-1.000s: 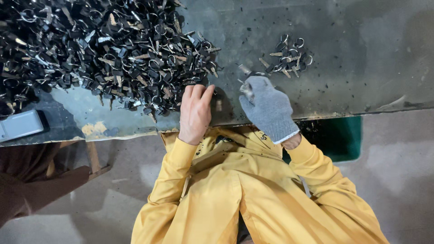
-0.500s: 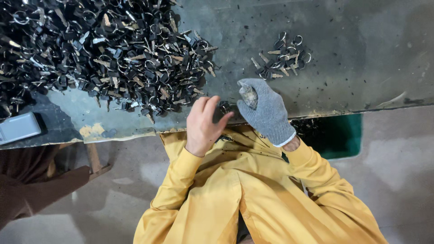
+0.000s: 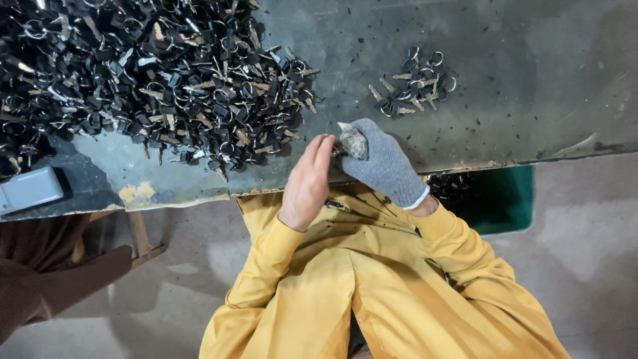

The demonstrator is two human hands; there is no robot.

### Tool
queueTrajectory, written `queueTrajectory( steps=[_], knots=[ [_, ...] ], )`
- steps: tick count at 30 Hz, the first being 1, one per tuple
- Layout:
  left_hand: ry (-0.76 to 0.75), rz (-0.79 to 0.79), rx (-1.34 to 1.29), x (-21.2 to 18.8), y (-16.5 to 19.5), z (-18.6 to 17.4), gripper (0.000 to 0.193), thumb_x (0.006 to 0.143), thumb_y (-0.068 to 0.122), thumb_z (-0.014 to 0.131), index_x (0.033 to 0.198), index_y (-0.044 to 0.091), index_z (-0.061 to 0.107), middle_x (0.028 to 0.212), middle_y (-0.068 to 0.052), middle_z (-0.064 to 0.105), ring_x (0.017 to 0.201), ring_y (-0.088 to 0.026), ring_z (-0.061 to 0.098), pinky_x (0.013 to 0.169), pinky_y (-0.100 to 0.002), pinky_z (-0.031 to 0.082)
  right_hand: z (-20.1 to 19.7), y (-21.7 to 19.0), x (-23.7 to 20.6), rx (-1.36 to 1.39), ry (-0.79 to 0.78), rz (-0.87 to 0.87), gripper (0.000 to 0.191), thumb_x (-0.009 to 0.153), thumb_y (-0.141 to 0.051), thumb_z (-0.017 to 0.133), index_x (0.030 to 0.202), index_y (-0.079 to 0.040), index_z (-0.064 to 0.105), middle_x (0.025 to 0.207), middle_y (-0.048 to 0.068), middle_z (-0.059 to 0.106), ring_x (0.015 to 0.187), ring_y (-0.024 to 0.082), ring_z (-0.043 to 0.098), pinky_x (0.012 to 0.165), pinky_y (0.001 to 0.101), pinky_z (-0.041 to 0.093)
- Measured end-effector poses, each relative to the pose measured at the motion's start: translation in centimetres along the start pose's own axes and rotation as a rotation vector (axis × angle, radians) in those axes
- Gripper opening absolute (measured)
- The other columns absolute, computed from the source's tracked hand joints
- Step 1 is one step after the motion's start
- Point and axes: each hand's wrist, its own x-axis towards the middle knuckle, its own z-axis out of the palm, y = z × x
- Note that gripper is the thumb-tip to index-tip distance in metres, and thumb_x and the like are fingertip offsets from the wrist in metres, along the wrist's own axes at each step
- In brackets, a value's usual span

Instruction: The person picks individual keys from a large pile on the workbench and threads each key onto a metal key ring, then sets the completed ring on the table beside the pile. They occasionally gather more keys from the pile and continue attaching them one at a time.

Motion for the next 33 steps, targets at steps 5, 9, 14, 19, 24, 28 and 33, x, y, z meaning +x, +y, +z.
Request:
queueTrajectory(
  steps=[5, 9, 14, 19, 24, 28, 33],
  knots=[
    [-0.084, -0.107, 0.086, 0.6, -0.1, 0.0, 0.054, 0.077, -0.015, 0.055, 0.13, -0.003, 0.058, 0.126, -0.025, 0.057, 0.105, -0.043, 0.064, 0.086, -0.045, 0.054, -0.2, -1.0, -0.7, -0.403, 0.167, -0.204, 0.03, 0.09, -0.015, 0.075, 0.117, -0.013, 0.061, 0.094, 0.015, 0.071, 0.084, 0.04, 0.071, 0.07, 0.0459, 0.057],
    [0.032, 0.104, 0.404, 0.8, -0.7, 0.1, 0.036, 0.078, -0.001, 0.065, 0.114, 0.001, 0.061, 0.107, -0.015, 0.058, 0.103, -0.038, 0.064, 0.09, -0.046, 0.053, -0.1, -1.9, -1.0, -0.597, 0.273, -0.147, 0.025, 0.094, -0.019, 0.074, 0.112, -0.011, 0.059, 0.094, 0.016, 0.067, 0.073, 0.037, 0.069, 0.06, 0.0457, 0.054],
    [0.039, -0.034, 0.161, 0.4, -1.4, 0.3, 0.026, 0.087, -0.001, 0.07, 0.112, 0.0, 0.064, 0.095, -0.015, 0.061, 0.087, -0.036, 0.06, 0.076, -0.045, 0.051, 0.7, -2.4, -1.4, -0.649, 0.056, -0.12, 0.029, 0.096, -0.034, 0.071, 0.105, -0.01, 0.058, 0.083, 0.014, 0.066, 0.069, 0.036, 0.07, 0.058, 0.0467, 0.055],
    [0.014, -0.073, 0.109, 0.4, -2.0, 0.4, 0.027, 0.084, -0.003, 0.067, 0.111, 0.0, 0.065, 0.092, -0.016, 0.06, 0.088, -0.037, 0.061, 0.076, -0.046, 0.05, 1.0, -1.8, 0.0, -0.755, -0.033, -0.112, 0.029, 0.094, -0.035, 0.065, 0.106, -0.008, 0.061, 0.076, 0.016, 0.068, 0.063, 0.037, 0.07, 0.052, 0.0504, 0.053],
    [-0.033, -0.062, 0.113, 0.3, -2.4, 0.6, 0.025, 0.083, -0.004, 0.066, 0.108, 0.001, 0.065, 0.091, -0.016, 0.06, 0.089, -0.038, 0.062, 0.077, -0.046, 0.051, 1.1, -1.5, 1.2, -0.824, -0.163, -0.032, 0.025, 0.092, -0.029, 0.061, 0.105, -0.008, 0.062, 0.072, 0.017, 0.07, 0.06, 0.037, 0.071, 0.049, 0.0526, 0.053],
    [-0.018, -0.05, 0.11, 0.3, -2.7, 0.8, 0.025, 0.084, -0.002, 0.069, 0.108, 0.004, 0.064, 0.091, -0.016, 0.062, 0.087, -0.037, 0.064, 0.076, -0.046, 0.052, 1.4, -1.6, 1.6, -0.827, -0.178, -0.019, 0.023, 0.094, -0.028, 0.06, 0.104, -0.007, 0.061, 0.073, 0.017, 0.07, 0.062, 0.037, 0.071, 0.052, 0.0524, 0.054],
    [0.066, -0.204, -0.075, 0.4, -3.0, 0.5, 0.045, 0.085, 0.003, 0.076, 0.127, -0.002, 0.062, 0.092, -0.016, 0.07, 0.077, -0.031, 0.07, 0.069, -0.04, 0.056, 0.5, -2.1, 0.9, -0.696, -0.093, -0.048, 0.033, 0.095, -0.037, 0.066, 0.103, -0.006, 0.059, 0.071, 0.018, 0.07, 0.062, 0.04, 0.07, 0.053, 0.0536, 0.053]
  ],
)
